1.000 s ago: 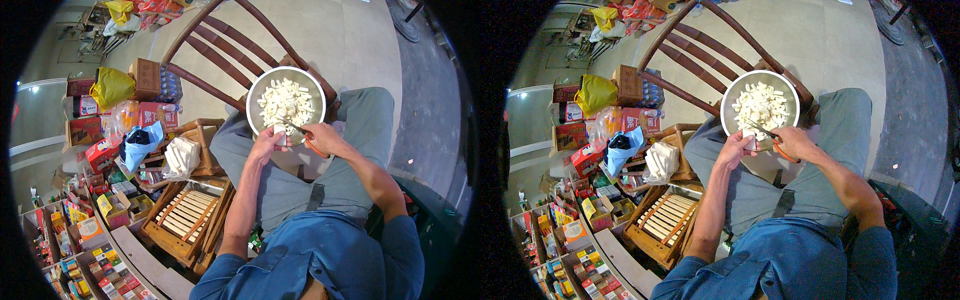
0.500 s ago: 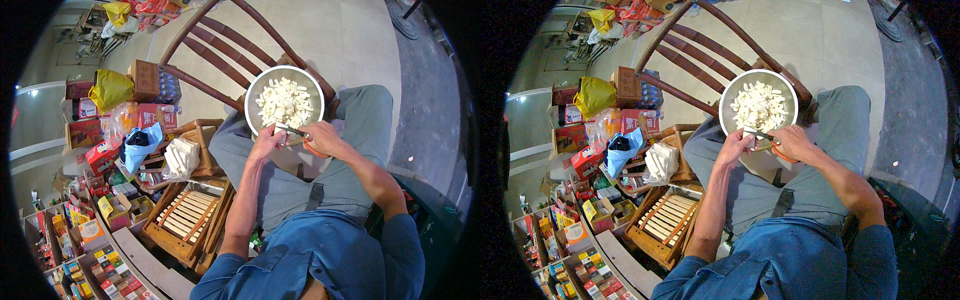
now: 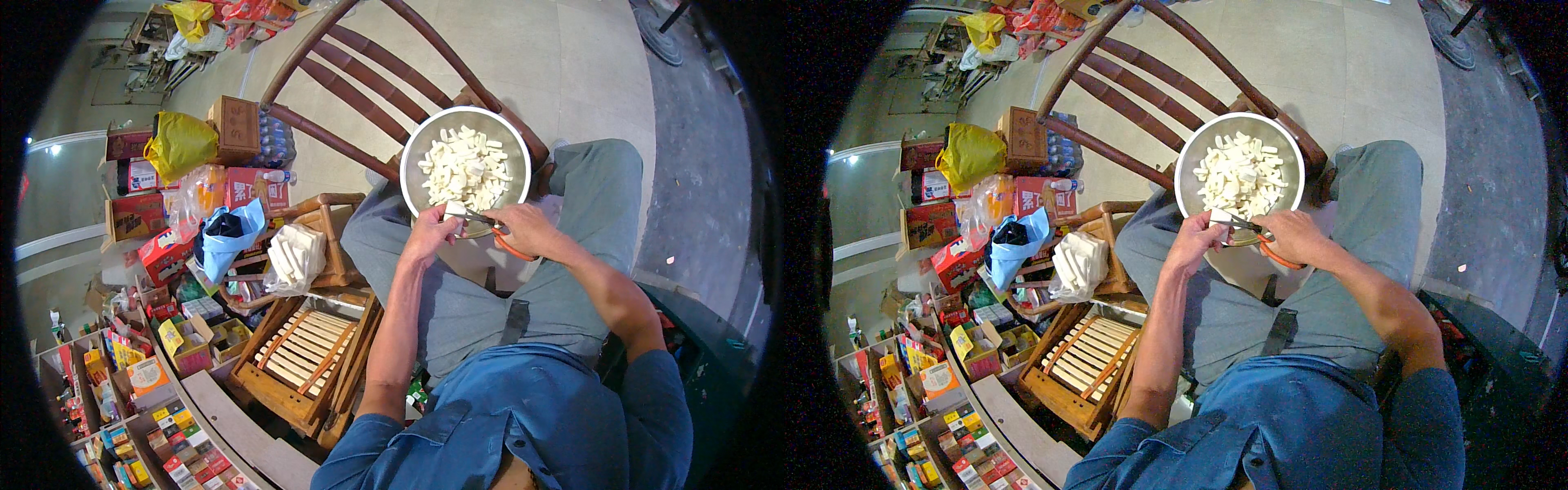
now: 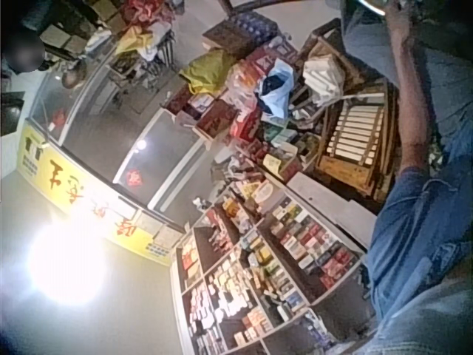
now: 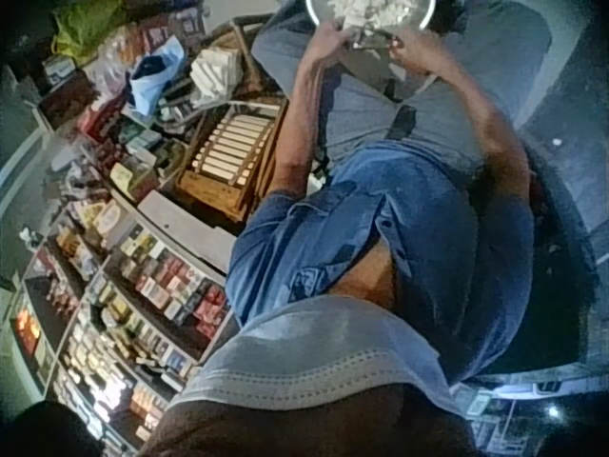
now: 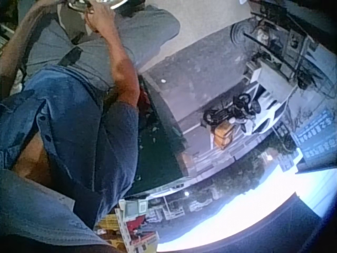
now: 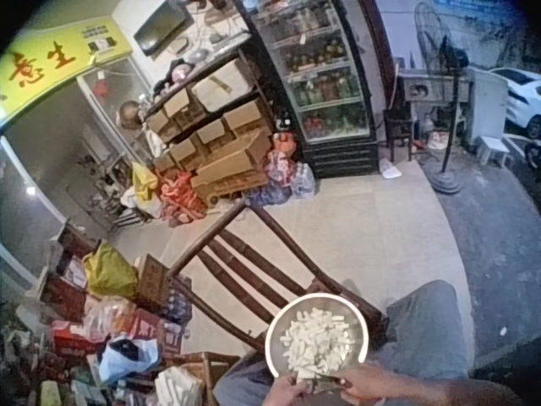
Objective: The person sits on a chair and uses scissors to cut white vegetable pieces into smaller chunks, dropping them into a metal bowl held on the lap. The person repeatedly picks up pieces from a nearby wooden tray and continues cutting until the bowl is filled.
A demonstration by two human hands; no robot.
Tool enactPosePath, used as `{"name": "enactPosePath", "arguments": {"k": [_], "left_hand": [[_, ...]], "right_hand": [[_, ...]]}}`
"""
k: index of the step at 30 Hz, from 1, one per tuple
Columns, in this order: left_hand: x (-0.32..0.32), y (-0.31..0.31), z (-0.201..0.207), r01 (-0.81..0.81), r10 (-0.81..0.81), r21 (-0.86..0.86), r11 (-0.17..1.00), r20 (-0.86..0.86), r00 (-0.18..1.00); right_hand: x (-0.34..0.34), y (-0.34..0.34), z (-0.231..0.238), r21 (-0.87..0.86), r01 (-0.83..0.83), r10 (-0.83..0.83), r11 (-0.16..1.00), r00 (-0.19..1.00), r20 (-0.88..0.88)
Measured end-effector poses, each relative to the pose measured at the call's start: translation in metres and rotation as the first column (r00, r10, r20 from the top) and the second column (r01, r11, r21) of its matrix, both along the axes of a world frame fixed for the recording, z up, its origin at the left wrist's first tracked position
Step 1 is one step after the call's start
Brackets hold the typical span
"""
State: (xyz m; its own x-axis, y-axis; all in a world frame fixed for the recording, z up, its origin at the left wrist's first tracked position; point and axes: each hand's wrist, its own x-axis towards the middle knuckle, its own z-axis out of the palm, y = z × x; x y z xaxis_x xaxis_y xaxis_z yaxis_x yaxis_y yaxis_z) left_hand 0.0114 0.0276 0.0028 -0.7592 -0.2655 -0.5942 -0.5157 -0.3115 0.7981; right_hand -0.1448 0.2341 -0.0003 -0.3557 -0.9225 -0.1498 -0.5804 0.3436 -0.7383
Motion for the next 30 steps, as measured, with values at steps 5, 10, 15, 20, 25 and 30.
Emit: {"name": "enactPosePath", "arguments": {"k": [5,10,15,20,25,30], "left_hand": [[0.002,-0.001,-0.004,-0.026,0.025,0.011,1.0,0.066,0.998],[0.005,-0.003,-0.006,-0.043,0.042,0.038,0.998,0.016,0.999],[0.002,-0.003,-0.006,-0.032,0.032,0.071,0.997,-0.007,0.999],[0.005,-0.002,-0.01,-0.064,0.062,0.05,0.997,0.047,0.997],[0.003,-0.003,-0.012,-0.045,0.045,0.076,0.996,0.004,0.999],[0.003,-0.006,-0.011,-0.052,0.053,0.073,0.996,-0.007,0.999]], "right_hand": [[-0.009,-0.003,0.015,0.132,-0.072,0.049,0.989,0.984,0.17],[-0.009,-0.002,0.012,0.142,-0.056,0.02,0.988,0.971,0.24],[0.006,0.001,0.001,-0.03,0.011,-0.011,0.999,1.0,-0.023],[-0.004,-0.008,0.024,0.155,-0.106,0.108,0.982,0.994,0.001],[-0.001,-0.002,0.003,0.086,-0.048,0.044,0.995,0.998,0.046],[0.01,0.004,-0.013,-0.126,0.011,-0.028,0.992,0.991,-0.133]]}}
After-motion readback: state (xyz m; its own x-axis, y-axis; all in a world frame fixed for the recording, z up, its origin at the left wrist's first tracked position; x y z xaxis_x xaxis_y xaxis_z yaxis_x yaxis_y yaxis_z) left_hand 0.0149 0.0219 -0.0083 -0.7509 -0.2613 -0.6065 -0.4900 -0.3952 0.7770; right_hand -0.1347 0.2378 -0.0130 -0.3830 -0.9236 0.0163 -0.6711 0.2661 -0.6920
